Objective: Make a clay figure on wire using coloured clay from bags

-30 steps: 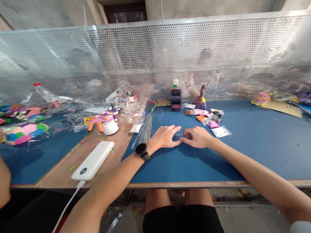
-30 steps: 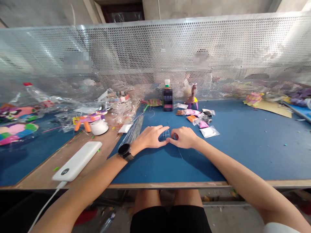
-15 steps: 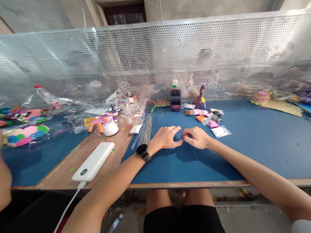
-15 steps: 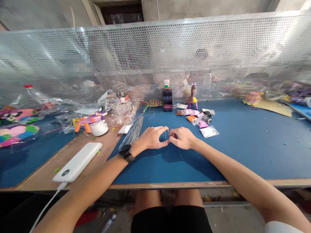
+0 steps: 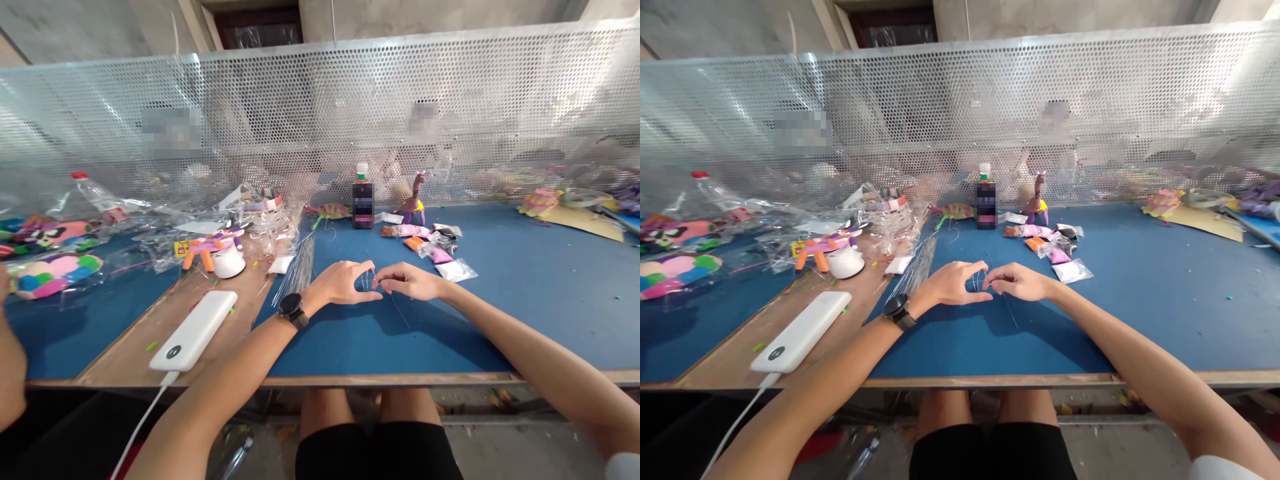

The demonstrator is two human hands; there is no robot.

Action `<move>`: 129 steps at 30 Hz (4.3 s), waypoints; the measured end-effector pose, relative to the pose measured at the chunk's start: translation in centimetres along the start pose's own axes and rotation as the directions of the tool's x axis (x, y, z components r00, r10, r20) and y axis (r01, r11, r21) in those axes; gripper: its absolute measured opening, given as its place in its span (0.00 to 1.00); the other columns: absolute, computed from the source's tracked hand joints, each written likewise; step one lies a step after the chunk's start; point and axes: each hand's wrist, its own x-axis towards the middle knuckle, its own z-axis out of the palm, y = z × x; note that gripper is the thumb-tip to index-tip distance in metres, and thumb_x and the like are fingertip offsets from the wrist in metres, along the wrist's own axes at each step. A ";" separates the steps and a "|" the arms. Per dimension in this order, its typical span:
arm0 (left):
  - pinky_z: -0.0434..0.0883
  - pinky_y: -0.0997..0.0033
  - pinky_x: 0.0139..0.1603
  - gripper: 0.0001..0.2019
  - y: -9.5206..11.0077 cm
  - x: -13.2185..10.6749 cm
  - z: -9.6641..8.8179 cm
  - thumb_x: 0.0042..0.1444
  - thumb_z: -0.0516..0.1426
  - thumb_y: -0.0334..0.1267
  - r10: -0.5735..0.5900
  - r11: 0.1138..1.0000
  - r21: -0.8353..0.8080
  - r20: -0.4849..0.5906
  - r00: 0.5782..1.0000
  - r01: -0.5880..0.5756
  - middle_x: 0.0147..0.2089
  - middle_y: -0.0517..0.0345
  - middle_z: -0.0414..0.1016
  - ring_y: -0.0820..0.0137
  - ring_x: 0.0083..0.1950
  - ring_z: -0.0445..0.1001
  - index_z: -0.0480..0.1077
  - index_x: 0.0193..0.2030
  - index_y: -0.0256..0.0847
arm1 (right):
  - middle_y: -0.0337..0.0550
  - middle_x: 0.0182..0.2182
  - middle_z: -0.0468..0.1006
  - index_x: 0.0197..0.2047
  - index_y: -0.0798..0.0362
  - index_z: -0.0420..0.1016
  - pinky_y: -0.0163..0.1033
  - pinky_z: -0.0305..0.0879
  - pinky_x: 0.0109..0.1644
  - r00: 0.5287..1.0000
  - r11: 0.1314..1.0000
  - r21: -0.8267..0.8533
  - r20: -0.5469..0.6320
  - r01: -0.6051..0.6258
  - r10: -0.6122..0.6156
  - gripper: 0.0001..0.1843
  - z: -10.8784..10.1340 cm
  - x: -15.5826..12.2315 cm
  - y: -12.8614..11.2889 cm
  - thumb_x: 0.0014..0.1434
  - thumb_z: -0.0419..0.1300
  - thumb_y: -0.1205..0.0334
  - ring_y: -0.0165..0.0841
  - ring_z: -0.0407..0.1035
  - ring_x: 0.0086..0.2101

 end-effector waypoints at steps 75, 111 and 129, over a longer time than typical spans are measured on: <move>0.74 0.75 0.36 0.13 0.0 1.7 2.4 0.59 0.66 0.43 -0.326 0.000 -0.970 0.230 0.917 0.243 0.42 0.54 0.77 0.75 0.36 0.75 0.78 0.47 0.38 | 0.35 0.21 0.68 0.28 0.51 0.70 0.35 0.55 0.21 0.885 0.939 0.331 -0.405 -0.092 0.230 0.32 1.5 1.7 0.4 0.57 0.63 0.28 0.25 0.56 0.19; 0.77 0.72 0.34 0.19 -2.6 1.1 1.6 0.52 0.72 0.48 -0.413 0.138 -0.963 0.158 0.897 0.233 0.41 0.49 0.83 0.74 0.33 0.77 0.80 0.42 0.35 | 0.32 0.16 0.68 0.33 0.52 0.74 0.35 0.54 0.23 0.943 0.969 0.205 -0.273 -0.135 0.189 0.26 0.4 0.7 1.0 0.61 0.62 0.35 0.27 0.60 0.18; 0.71 0.79 0.27 0.11 -1.8 1.6 1.5 0.62 0.65 0.42 -0.534 -0.076 -0.995 0.090 0.841 0.058 0.43 0.54 0.82 0.81 0.26 0.72 0.79 0.47 0.37 | 0.36 0.18 0.70 0.31 0.52 0.70 0.37 0.54 0.24 0.851 0.964 0.199 -0.462 -0.175 0.250 0.27 -0.4 1.4 2.9 0.62 0.60 0.34 0.29 0.64 0.19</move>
